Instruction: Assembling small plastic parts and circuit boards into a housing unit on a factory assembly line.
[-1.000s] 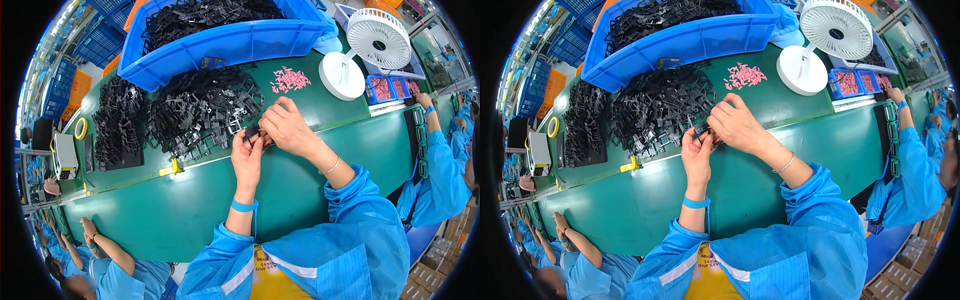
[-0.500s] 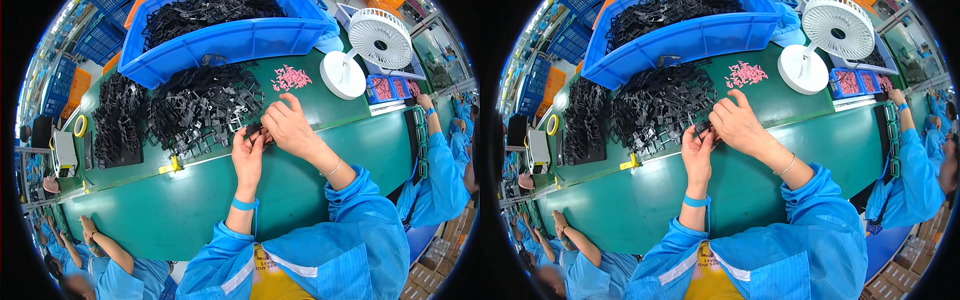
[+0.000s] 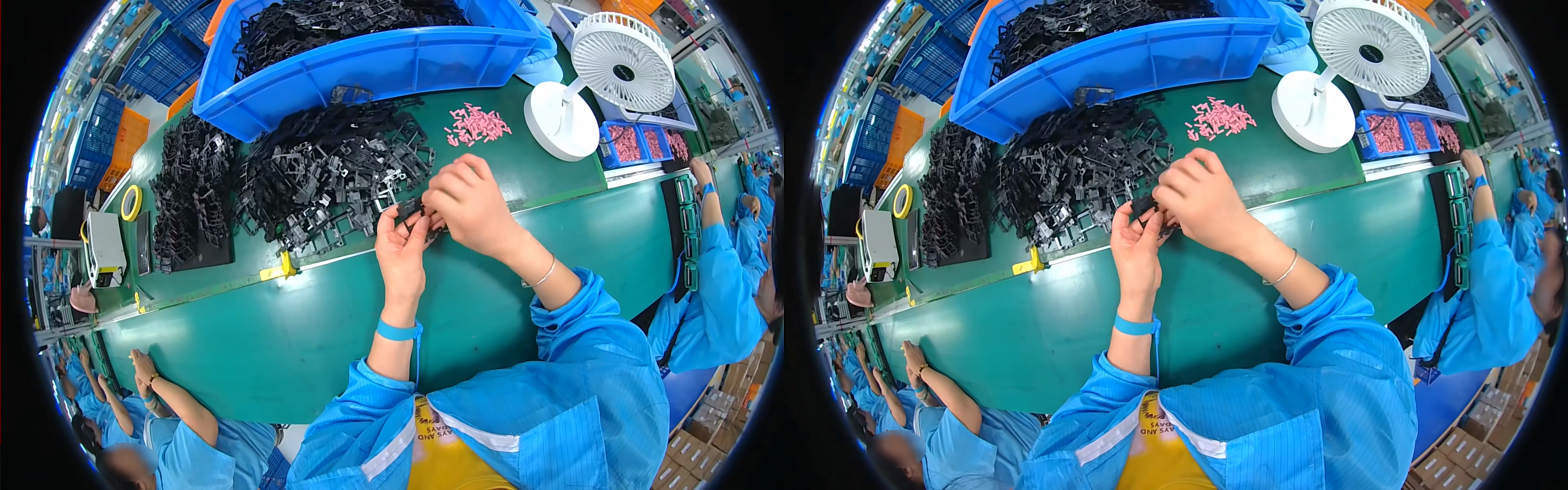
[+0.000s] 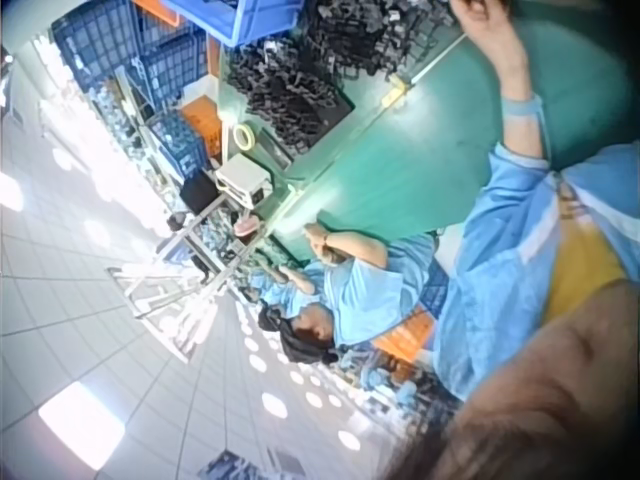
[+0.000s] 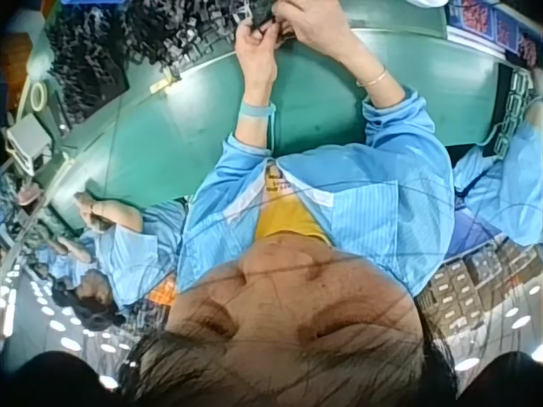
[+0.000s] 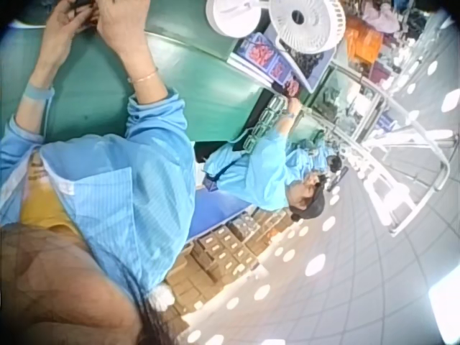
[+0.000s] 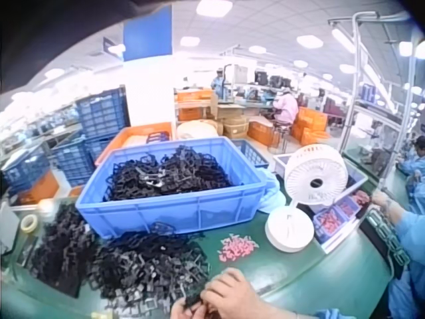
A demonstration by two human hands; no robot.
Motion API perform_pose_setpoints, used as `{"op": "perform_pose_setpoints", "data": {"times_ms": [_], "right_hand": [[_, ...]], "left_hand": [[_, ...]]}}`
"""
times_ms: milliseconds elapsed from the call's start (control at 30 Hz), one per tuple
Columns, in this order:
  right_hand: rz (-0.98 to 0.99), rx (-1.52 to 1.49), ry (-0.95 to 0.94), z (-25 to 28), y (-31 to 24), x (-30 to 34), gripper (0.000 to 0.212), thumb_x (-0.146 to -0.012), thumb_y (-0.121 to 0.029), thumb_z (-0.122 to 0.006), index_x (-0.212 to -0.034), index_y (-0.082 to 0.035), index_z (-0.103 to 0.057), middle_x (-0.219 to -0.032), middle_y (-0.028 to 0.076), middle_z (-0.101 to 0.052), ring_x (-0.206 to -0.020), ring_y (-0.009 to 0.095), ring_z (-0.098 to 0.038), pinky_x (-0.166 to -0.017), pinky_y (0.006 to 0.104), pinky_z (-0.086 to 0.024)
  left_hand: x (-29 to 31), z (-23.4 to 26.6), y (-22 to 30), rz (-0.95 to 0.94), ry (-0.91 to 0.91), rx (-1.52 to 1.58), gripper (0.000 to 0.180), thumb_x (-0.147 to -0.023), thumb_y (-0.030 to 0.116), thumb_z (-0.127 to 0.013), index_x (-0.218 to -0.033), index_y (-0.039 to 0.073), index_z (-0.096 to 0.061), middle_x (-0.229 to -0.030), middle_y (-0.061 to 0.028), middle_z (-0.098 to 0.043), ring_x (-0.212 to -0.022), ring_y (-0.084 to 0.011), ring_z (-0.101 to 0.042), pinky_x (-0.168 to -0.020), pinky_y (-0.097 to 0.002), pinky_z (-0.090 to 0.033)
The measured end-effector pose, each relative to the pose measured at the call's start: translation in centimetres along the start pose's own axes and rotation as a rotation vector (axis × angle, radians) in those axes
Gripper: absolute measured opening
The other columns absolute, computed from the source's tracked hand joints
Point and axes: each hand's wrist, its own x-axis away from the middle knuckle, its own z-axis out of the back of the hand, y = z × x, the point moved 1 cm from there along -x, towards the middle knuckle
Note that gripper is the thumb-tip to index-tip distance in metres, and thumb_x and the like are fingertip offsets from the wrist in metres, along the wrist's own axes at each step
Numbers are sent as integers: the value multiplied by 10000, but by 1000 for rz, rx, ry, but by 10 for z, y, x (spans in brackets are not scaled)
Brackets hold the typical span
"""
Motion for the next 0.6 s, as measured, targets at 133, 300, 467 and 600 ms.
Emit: {"op": "perform_pose_setpoints", "data": {"times_ms": [133,300,467,600], "right_hand": [[-472,-693,-79,-2,7,4,167,-820,-71,-669,-974,-11,-649,-862,74,-644,-767,227,-655,-700,349,-527],[-769,-1127,-167,-7,14,8,144,-875,-41,-641,-989,47,-636,-845,46,-651,-785,90,-629,-668,268,-530],[-735,-1140,-208,-13,17,12,161,-877,-32,-637,-1018,45,-634,-838,34,-645,-776,85,-608,-704,245,-513],[-819,-1314,-232,-15,17,13,183,-881,-36,-638,-1051,33,-634,-851,26,-645,-781,78,-602,-717,235,-504]], "left_hand": [[0,1,-2,-4,-5,23,266,-926,-20,-564,-1164,15,-451,-1042,-135,-671,-936,-197,-676,-823,-318,-576],[1,-3,1,16,-21,18,256,-923,-29,-560,-1157,9,-461,-1035,-143,-672,-937,-206,-679,-824,-324,-581],[-1,0,0,13,-31,9,253,-922,-40,-553,-1153,5,-458,-1043,-152,-667,-936,-222,-682,-835,-340,-582],[-1,2,0,9,-58,29,257,-923,-37,-553,-1156,6,-452,-1059,-161,-661,-935,-242,-683,-829,-352,-583]]}}
